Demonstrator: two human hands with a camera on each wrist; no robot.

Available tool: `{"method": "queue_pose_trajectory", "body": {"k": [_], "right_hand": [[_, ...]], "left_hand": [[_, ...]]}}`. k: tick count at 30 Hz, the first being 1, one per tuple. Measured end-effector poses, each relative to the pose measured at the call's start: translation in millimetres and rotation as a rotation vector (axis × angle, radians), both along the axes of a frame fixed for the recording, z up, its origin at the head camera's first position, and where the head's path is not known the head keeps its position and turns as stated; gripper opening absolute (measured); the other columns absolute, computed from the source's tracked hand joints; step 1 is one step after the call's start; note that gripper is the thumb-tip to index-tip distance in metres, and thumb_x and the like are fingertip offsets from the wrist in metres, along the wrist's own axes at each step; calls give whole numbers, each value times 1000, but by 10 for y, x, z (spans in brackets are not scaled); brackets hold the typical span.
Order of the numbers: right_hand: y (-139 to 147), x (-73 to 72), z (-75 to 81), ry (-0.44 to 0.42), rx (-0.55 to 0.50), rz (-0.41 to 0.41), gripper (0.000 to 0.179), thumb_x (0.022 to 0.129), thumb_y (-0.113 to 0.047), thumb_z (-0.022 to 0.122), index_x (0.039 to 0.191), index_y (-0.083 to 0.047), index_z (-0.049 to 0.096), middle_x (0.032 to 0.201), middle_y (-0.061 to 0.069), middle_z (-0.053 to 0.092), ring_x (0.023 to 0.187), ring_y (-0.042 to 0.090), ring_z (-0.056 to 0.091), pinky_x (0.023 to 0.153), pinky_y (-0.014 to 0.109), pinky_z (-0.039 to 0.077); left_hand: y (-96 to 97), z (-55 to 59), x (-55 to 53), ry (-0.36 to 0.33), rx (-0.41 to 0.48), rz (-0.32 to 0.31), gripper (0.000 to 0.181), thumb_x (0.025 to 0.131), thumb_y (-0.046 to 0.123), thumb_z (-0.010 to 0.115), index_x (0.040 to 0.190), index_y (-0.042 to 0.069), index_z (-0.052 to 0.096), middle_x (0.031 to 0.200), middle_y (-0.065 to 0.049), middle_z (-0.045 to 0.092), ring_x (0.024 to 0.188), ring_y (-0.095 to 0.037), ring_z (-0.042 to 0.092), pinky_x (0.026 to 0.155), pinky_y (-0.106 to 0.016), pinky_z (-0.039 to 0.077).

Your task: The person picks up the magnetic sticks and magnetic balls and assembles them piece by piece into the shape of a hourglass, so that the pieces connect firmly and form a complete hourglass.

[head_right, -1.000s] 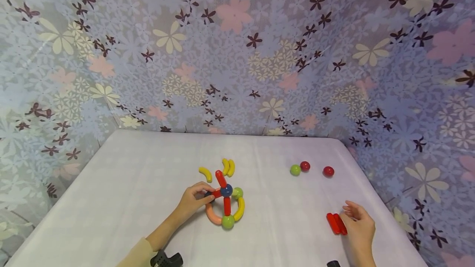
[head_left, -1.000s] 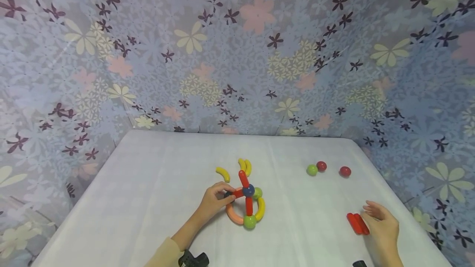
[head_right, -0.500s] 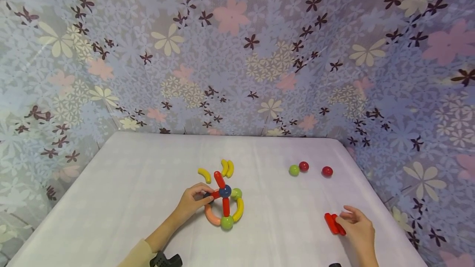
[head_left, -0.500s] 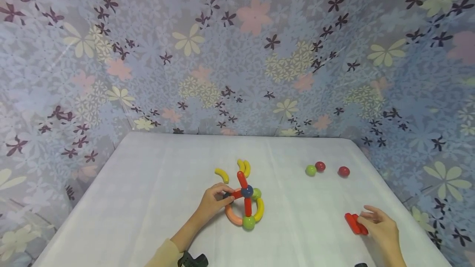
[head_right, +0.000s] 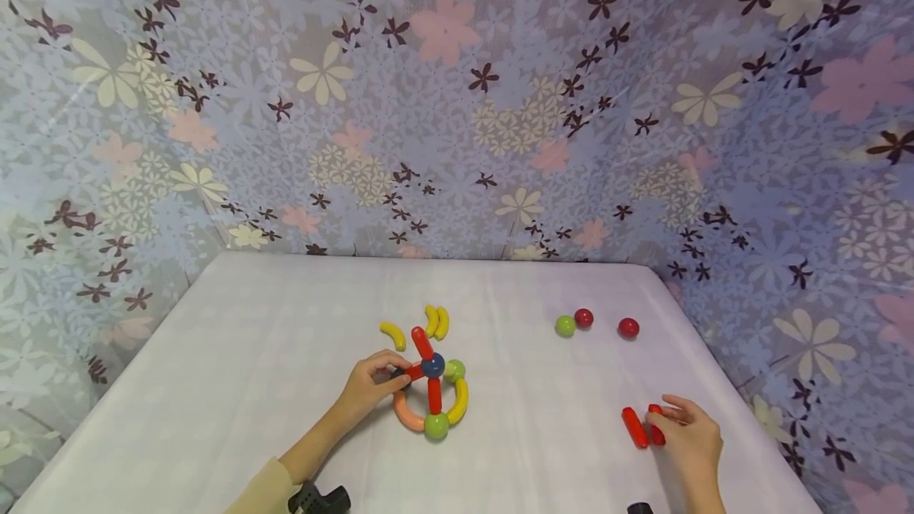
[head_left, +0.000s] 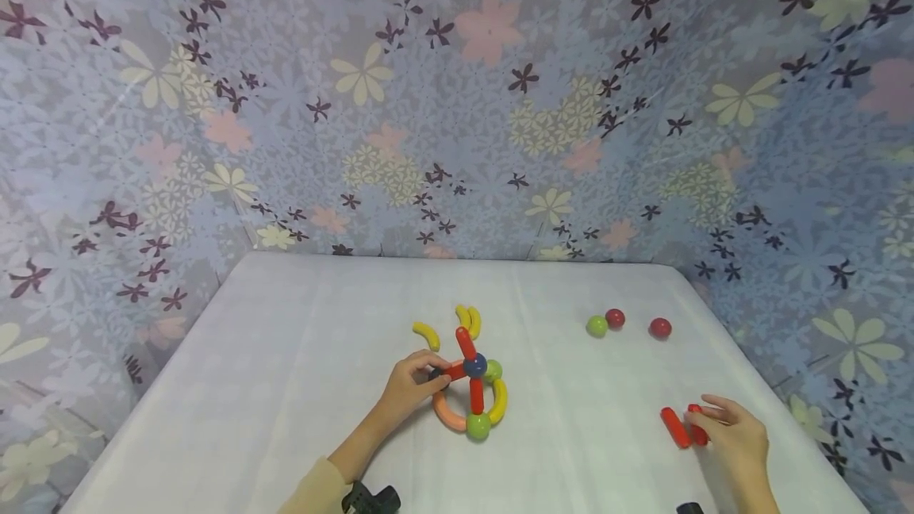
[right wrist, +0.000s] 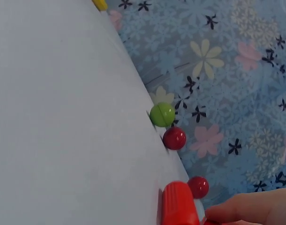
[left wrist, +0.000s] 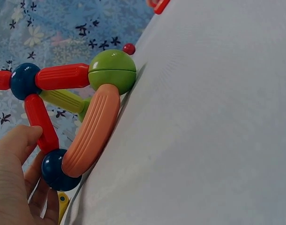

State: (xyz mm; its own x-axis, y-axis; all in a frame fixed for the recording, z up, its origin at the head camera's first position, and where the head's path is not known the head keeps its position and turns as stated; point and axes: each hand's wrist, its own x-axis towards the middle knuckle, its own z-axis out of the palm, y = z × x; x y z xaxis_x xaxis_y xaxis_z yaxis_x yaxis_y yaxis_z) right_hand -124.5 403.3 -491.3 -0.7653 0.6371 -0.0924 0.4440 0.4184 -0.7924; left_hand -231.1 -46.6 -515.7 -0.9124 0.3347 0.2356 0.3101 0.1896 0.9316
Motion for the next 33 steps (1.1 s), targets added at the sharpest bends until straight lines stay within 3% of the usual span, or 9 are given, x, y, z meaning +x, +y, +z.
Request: {"method": "queue_pose_trajectory", "body": {"k": [5, 9, 12, 15, 17, 20, 24, 29, 33], "right_hand": [[-156, -68, 110, 96, -19, 15, 46, 85, -11, 65, 127, 3, 54, 71, -30, 54, 62, -18, 47, 56, 12, 49], [-399, -203, 199, 161, 1, 97, 42, 87, -13, 66, 126, 0, 56, 71, -38, 46, 68, -19, 46, 61, 9, 46], [-598, -321, 248, 211, -11, 150, 41, 87, -13, 67, 125, -2, 57, 75, -37, 49, 73, -18, 48, 64, 8, 45], [-782, -436, 282, 272, -10, 172, 38, 86, -11, 68, 122, -3, 58, 79, -34, 51, 75, -17, 49, 66, 7, 44], [-909, -519, 300, 314, -7, 177, 36, 85, -9, 69, 119, -3, 60, 83, -28, 54, 75, -16, 49, 67, 5, 43], [-1130, -636, 336, 359, -13, 211, 33, 84, -6, 69, 116, -1, 61, 93, -10, 63, 76, -15, 50, 68, 5, 43], [-1441, -755, 405, 379, -73, 267, 32, 84, -6, 69, 114, -3, 62, 106, 7, 63, 81, -10, 53, 70, 7, 45], [-1793, -856, 552, 369, -183, 332, 34, 84, -10, 70, 116, -7, 61, 110, 6, 59, 85, -6, 56, 74, 10, 47], [-2039, -866, 669, 407, -254, 408, 35, 83, -9, 71, 116, -7, 61, 109, 6, 59, 88, -1, 59, 77, 13, 50]], "left_hand": [[-13, -51, -36, -15, 19, -5, 13, 84, 15, 71, 97, 14, 71, 101, -3, 69, 99, -18, 57, 83, -21, 47], [-35, -36, -26, -19, 4, 19, 14, 84, 13, 71, 98, 12, 71, 102, -5, 69, 100, -22, 57, 83, -22, 47], [-37, 11, -2, -29, -4, 20, 15, 84, 10, 70, 99, 9, 71, 104, -9, 69, 102, -28, 56, 84, -24, 47], [-31, 128, 54, -30, -4, -11, 17, 85, 9, 68, 101, 4, 70, 105, -13, 69, 104, -32, 55, 86, -27, 47], [-28, 206, 93, -33, -8, -33, 17, 85, 9, 68, 101, 2, 69, 105, -14, 69, 104, -31, 55, 87, -28, 47], [-30, 276, 132, -21, -7, -39, 17, 85, 9, 68, 101, 2, 69, 105, -14, 69, 103, -26, 56, 87, -27, 47], [-29, 299, 150, -14, -10, -37, 16, 85, 9, 68, 100, 3, 70, 104, -13, 69, 101, -21, 57, 87, -28, 48], [-22, 287, 148, -3, -17, -29, 14, 85, 6, 68, 98, 3, 70, 102, -13, 69, 98, -22, 57, 86, -30, 49], [-8, 115, 53, 8, -16, -10, 13, 84, 8, 68, 98, 7, 70, 101, -11, 70, 98, -17, 56, 86, -29, 48]]}}
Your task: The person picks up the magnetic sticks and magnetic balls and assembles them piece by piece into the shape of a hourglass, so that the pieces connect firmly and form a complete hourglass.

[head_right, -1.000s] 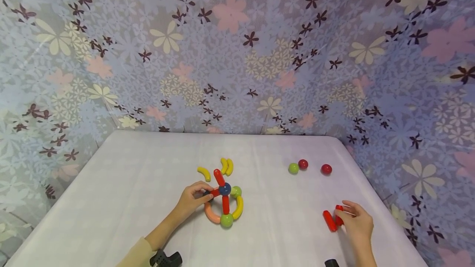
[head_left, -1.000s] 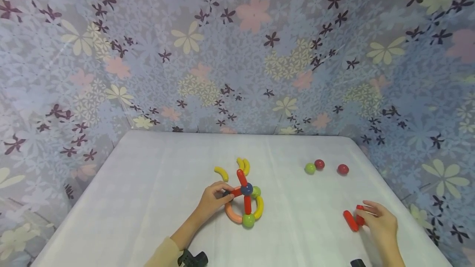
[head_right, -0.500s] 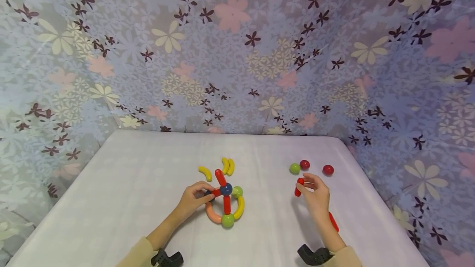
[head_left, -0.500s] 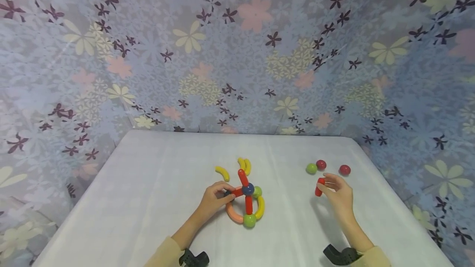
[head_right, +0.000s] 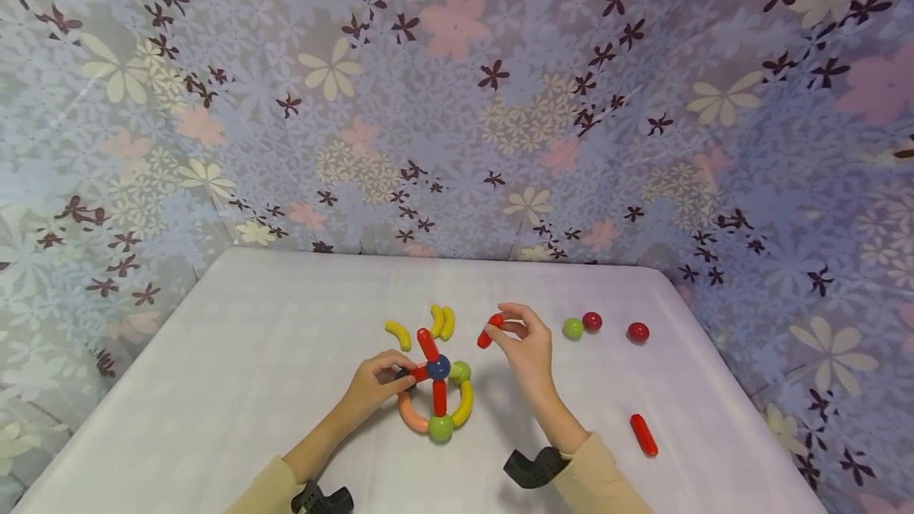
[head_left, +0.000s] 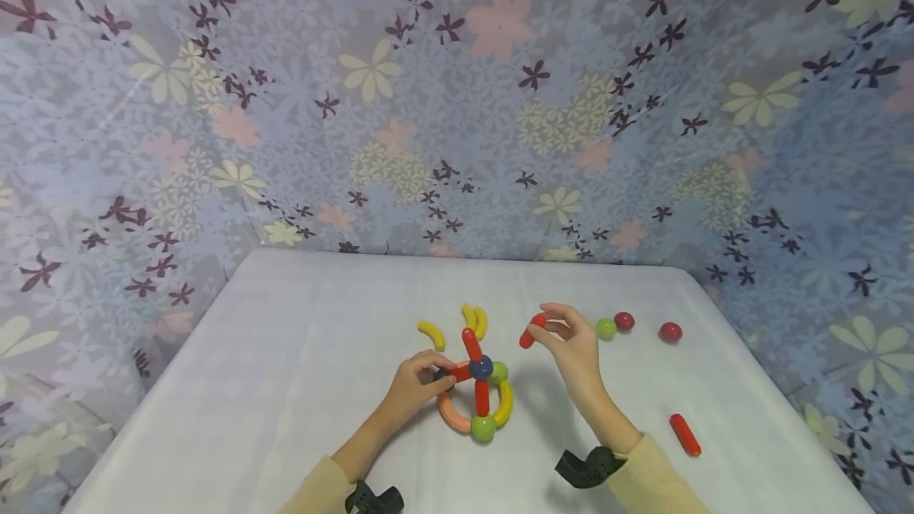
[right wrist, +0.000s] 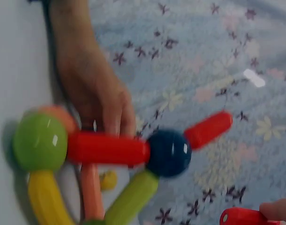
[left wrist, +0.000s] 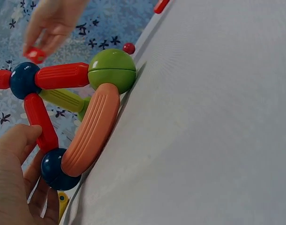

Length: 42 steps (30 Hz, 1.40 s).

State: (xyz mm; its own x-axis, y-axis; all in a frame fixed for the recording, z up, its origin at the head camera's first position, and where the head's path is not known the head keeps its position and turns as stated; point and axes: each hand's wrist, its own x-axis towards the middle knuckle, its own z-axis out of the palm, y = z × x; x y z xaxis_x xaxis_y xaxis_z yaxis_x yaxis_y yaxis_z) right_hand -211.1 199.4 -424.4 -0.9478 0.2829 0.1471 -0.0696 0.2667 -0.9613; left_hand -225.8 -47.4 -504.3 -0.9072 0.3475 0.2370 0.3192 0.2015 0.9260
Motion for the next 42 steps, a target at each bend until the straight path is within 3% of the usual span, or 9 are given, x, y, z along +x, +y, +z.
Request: {"method": "queue_pose_trajectory", "body": {"k": [4, 14, 21, 28, 32, 40, 42], "right_hand": [[-175, 71, 52, 68, -34, 93, 33, 82, -5, 72, 113, -6, 61, 106, 8, 60, 89, 6, 63, 78, 17, 53], [-341, 163, 19, 194, -6, 209, 31, 79, -3, 74, 108, -4, 63, 106, 13, 63, 89, 11, 67, 75, 21, 55], [-347, 156, -41, 208, -6, 230, 27, 78, -2, 74, 104, -2, 64, 104, 19, 61, 89, 2, 64, 76, 19, 55], [-313, 144, -46, 181, 29, 247, 28, 80, -6, 74, 105, -4, 65, 106, 17, 65, 90, 1, 64, 78, 20, 54], [-183, 79, 26, 122, 49, 207, 28, 85, -16, 71, 109, -6, 64, 108, 13, 66, 92, 0, 62, 81, 19, 53], [431, -203, 183, 30, 20, -18, 33, 91, -22, 63, 115, 0, 60, 87, -22, 62, 83, -5, 60, 77, 13, 50], [615, -275, 183, 20, 30, -76, 34, 92, -21, 62, 116, 1, 59, 82, -26, 60, 80, -7, 59, 75, 11, 49]], "left_hand": [[22, -141, -74, 1, 2, 2, 14, 84, 11, 70, 98, 10, 71, 102, -7, 70, 98, -9, 55, 86, -26, 47], [34, -157, -127, 12, 21, -26, 14, 85, 18, 70, 98, 14, 71, 101, -3, 70, 98, -10, 55, 86, -24, 46], [38, -174, -132, 20, 27, -42, 14, 85, 20, 70, 98, 15, 71, 100, -3, 71, 98, -9, 56, 86, -24, 46], [39, -180, -120, 10, 27, -33, 14, 85, 18, 71, 98, 14, 71, 101, -3, 71, 98, -6, 55, 86, -24, 47], [43, -156, -104, -5, 14, -17, 14, 84, 16, 71, 98, 12, 71, 102, -5, 71, 99, -6, 55, 86, -25, 46], [2, 89, 32, -13, 1, -37, 15, 86, 10, 68, 100, 6, 70, 103, -11, 70, 99, -19, 57, 87, -30, 48], [-10, 72, 24, -19, 4, -36, 15, 86, 10, 68, 101, 6, 70, 103, -11, 70, 100, -23, 57, 87, -30, 48]]}}
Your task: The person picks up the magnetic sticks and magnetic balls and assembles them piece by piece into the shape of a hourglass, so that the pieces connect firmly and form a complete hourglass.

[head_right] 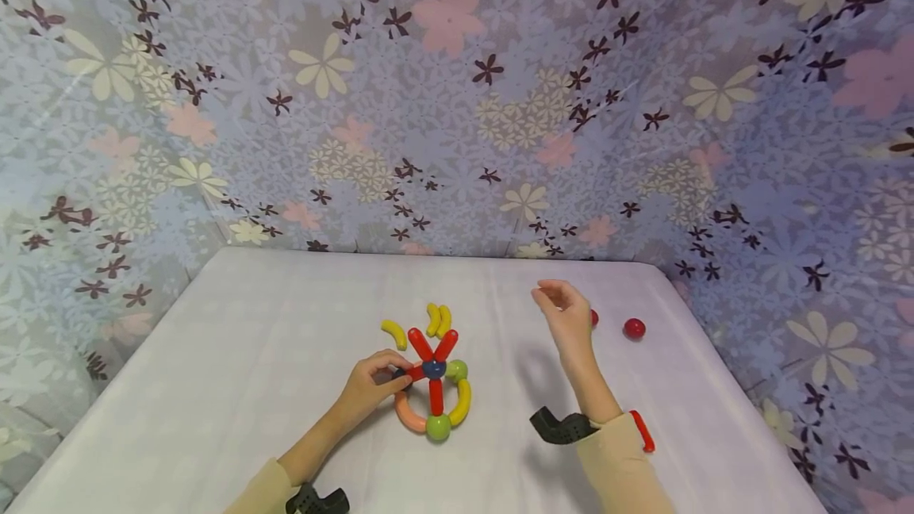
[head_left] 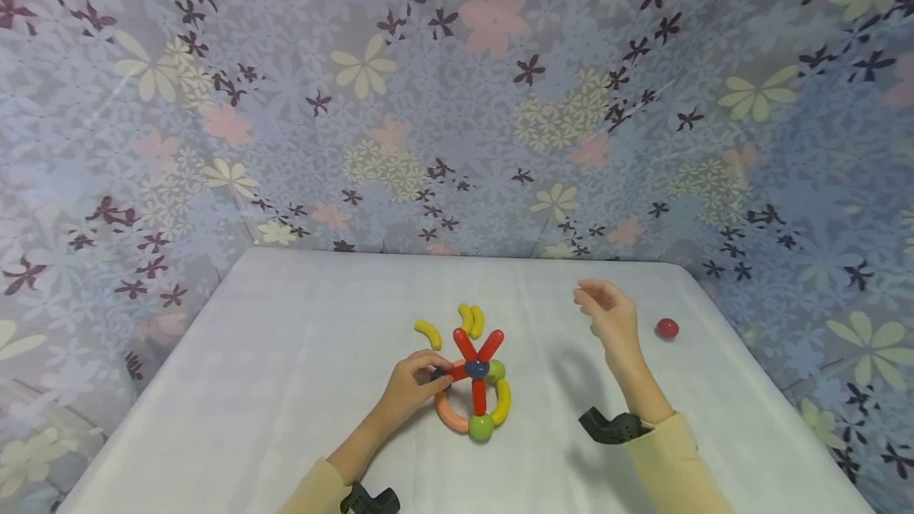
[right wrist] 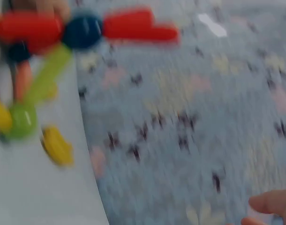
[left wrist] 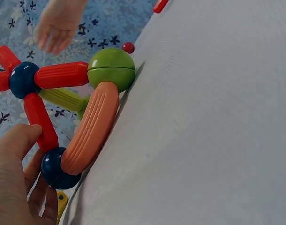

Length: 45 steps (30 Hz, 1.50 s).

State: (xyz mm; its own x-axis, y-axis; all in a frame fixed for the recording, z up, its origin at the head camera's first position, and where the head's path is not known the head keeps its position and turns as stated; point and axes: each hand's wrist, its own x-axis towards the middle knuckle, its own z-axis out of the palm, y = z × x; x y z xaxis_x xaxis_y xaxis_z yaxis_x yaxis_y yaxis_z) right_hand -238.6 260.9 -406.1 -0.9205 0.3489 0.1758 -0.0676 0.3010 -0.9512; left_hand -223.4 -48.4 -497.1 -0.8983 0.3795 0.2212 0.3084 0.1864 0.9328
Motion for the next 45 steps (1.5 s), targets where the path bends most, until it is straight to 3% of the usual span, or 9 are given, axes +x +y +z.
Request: {"method": "queue_pose_trajectory", "body": {"k": [6, 10, 15, 18, 23, 29, 32, 39, 45], "right_hand": [[666, -153, -50, -52, -10, -213, 31, 93, -22, 59, 118, -4, 60, 74, -31, 55, 73, -9, 53, 60, 10, 46], [1099, -167, -197, -81, 90, -384, 32, 91, -20, 60, 119, -6, 62, 75, -28, 58, 69, -12, 46, 60, 12, 40], [1398, -159, -488, -37, 178, -512, 34, 87, -15, 60, 118, 0, 62, 72, -25, 60, 63, -17, 38, 68, 13, 35], [1476, -174, -641, -63, 200, -510, 37, 88, -15, 62, 120, 1, 60, 78, -21, 61, 70, -12, 43, 69, 12, 35], [1535, -235, -802, -82, 219, -450, 42, 90, -16, 61, 127, 3, 54, 124, 24, 60, 108, 27, 56, 95, 32, 42], [1600, -241, -894, -108, 167, -328, 55, 92, -16, 57, 140, 3, 38, 136, 28, 50, 132, 39, 42, 111, 47, 32], [1614, -229, -963, -130, 189, -278, 56, 91, -8, 56, 141, 6, 34, 135, 32, 48, 130, 42, 42, 110, 46, 34], [1611, -248, -1168, -130, 450, -290, 52, 82, -1, 57, 129, 15, 40, 120, 43, 49, 112, 55, 48, 97, 60, 39], [1618, -293, -1097, -69, 426, -334, 51, 80, -1, 61, 127, 14, 45, 114, 42, 53, 105, 52, 53, 91, 55, 42]], "left_hand": [[-3, -193, -103, 42, 8, 29, 15, 85, 13, 70, 99, 9, 70, 102, -9, 70, 99, -16, 57, 85, -27, 49], [3, -236, -116, 31, 17, 10, 14, 85, 18, 71, 98, 13, 71, 101, -5, 70, 98, -8, 56, 85, -24, 48], [-9, 3, 4, 0, -7, -9, 13, 85, 12, 69, 98, 9, 70, 102, -8, 70, 100, -15, 57, 88, -30, 48], [-17, 74, 52, -1, -15, -8, 14, 86, 9, 68, 98, 4, 70, 102, -12, 70, 99, -14, 57, 88, -33, 48], [1, -107, -9, 27, 3, 14, 14, 86, 9, 68, 98, 4, 70, 101, -14, 69, 97, -12, 56, 85, -30, 49], [0, -269, -86, 30, 13, 9, 14, 85, 15, 69, 98, 9, 70, 101, -9, 70, 97, -10, 55, 84, -25, 47], [-2, -279, -87, 23, 16, 7, 14, 85, 18, 70, 97, 12, 71, 101, -6, 70, 97, -9, 55, 84, -24, 47], [-8, -279, -70, -2, 0, 20, 12, 85, 17, 70, 97, 16, 71, 100, -2, 69, 97, -11, 56, 84, -22, 46], [15, -237, -99, 13, 13, 24, 13, 85, 13, 70, 98, 11, 70, 101, -7, 69, 97, -17, 57, 83, -24, 47]]}}
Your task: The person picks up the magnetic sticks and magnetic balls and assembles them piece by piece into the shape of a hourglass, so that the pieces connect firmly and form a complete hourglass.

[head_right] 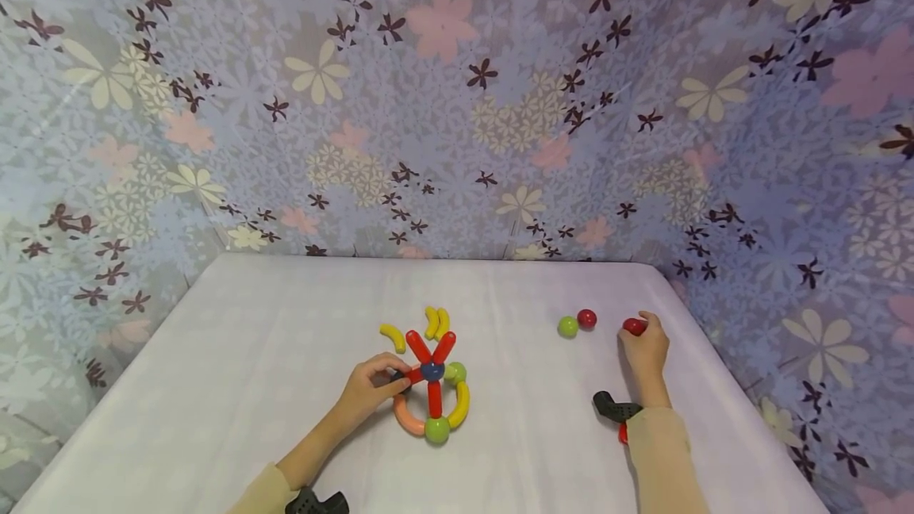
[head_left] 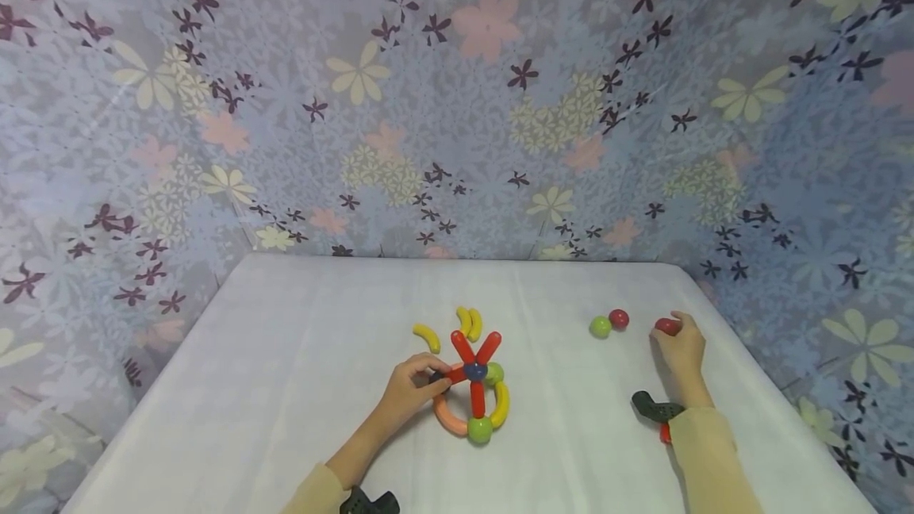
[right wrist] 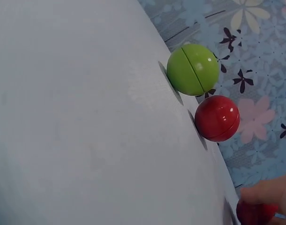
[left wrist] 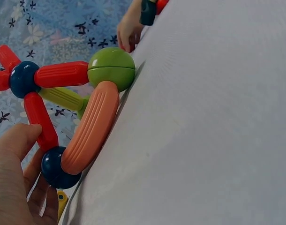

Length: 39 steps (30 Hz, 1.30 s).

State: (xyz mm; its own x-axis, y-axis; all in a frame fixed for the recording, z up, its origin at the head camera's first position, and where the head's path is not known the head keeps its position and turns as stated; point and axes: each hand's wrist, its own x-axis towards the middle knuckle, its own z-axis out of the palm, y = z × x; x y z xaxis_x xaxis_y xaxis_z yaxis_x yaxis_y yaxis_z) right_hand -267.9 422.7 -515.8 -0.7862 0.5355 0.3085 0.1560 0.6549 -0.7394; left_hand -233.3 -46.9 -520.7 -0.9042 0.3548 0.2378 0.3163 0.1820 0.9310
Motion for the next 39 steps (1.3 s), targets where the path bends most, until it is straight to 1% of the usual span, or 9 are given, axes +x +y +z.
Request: {"method": "queue_pose_trajectory", "body": {"k": [3, 5, 7, 9, 14, 18, 26, 31, 39], "right_hand": [[-37, -28, 107, 33, -26, -37, 48, 82, -5, 63, 125, 11, 50, 110, 38, 57, 91, 38, 59, 78, 35, 47], [-103, -40, 198, 71, -53, -53, 44, 83, -7, 64, 122, 9, 54, 108, 34, 60, 80, 17, 58, 70, 19, 42], [-202, -48, 296, 118, -73, -61, 40, 83, -9, 65, 119, 7, 58, 106, 29, 62, 72, -3, 49, 62, 8, 34], [-330, -54, 398, 174, -102, -66, 37, 82, -8, 66, 116, 6, 60, 104, 25, 63, 67, -13, 38, 60, 5, 31], [-685, -60, 627, 259, -189, -55, 35, 82, -9, 66, 114, 4, 61, 106, 19, 61, 71, -6, 40, 63, 8, 33], [-1006, -16, 788, 292, -294, 57, 35, 82, -11, 69, 114, 1, 62, 103, 11, 60, 69, -4, 46, 60, 6, 37], [-1697, 143, 1038, 119, -358, 312, 43, 85, -17, 70, 124, -5, 58, 116, 13, 61, 84, -6, 53, 71, 8, 45], [-2038, 273, 1106, 51, -380, 462, 44, 85, -16, 71, 126, -8, 58, 123, 14, 62, 93, -3, 56, 79, 9, 48], [-2517, 414, 1288, 20, -399, 710, 44, 84, -13, 71, 126, -11, 58, 121, 13, 64, 103, 15, 60, 88, 22, 50]], "left_hand": [[7, 67, 14, 31, -5, 2, 13, 86, 10, 68, 98, 6, 70, 101, -12, 69, 97, -18, 57, 83, -26, 48], [1, 151, 45, 33, -5, -3, 13, 86, 9, 67, 98, 5, 69, 100, -13, 69, 97, -18, 57, 83, -27, 48], [-9, 236, 81, 27, -9, -11, 13, 86, 8, 67, 98, 3, 69, 101, -14, 69, 97, -19, 57, 84, -29, 48], [-21, 316, 118, 12, -14, -18, 13, 86, 8, 67, 98, 3, 69, 101, -13, 69, 98, -19, 57, 85, -30, 48], [-30, 376, 154, -4, -20, -15, 14, 85, 7, 67, 98, 3, 69, 102, -13, 70, 100, -23, 57, 87, -32, 47], [-25, 375, 157, -4, -4, -21, 15, 85, 7, 67, 99, 1, 69, 103, -15, 69, 101, -27, 57, 87, -31, 47], [-26, 340, 146, 27, -4, -16, 15, 85, 8, 68, 99, 3, 69, 102, -13, 70, 100, -28, 57, 86, -32, 48], [-42, 240, 111, 37, -6, -27, 14, 85, 11, 69, 99, 8, 70, 101, -10, 70, 99, -22, 58, 86, -31, 48], [-42, 303, 152, 78, -3, -21, 14, 85, 7, 68, 98, 3, 69, 99, -14, 70, 96, -19, 58, 85, -30, 47]]}}
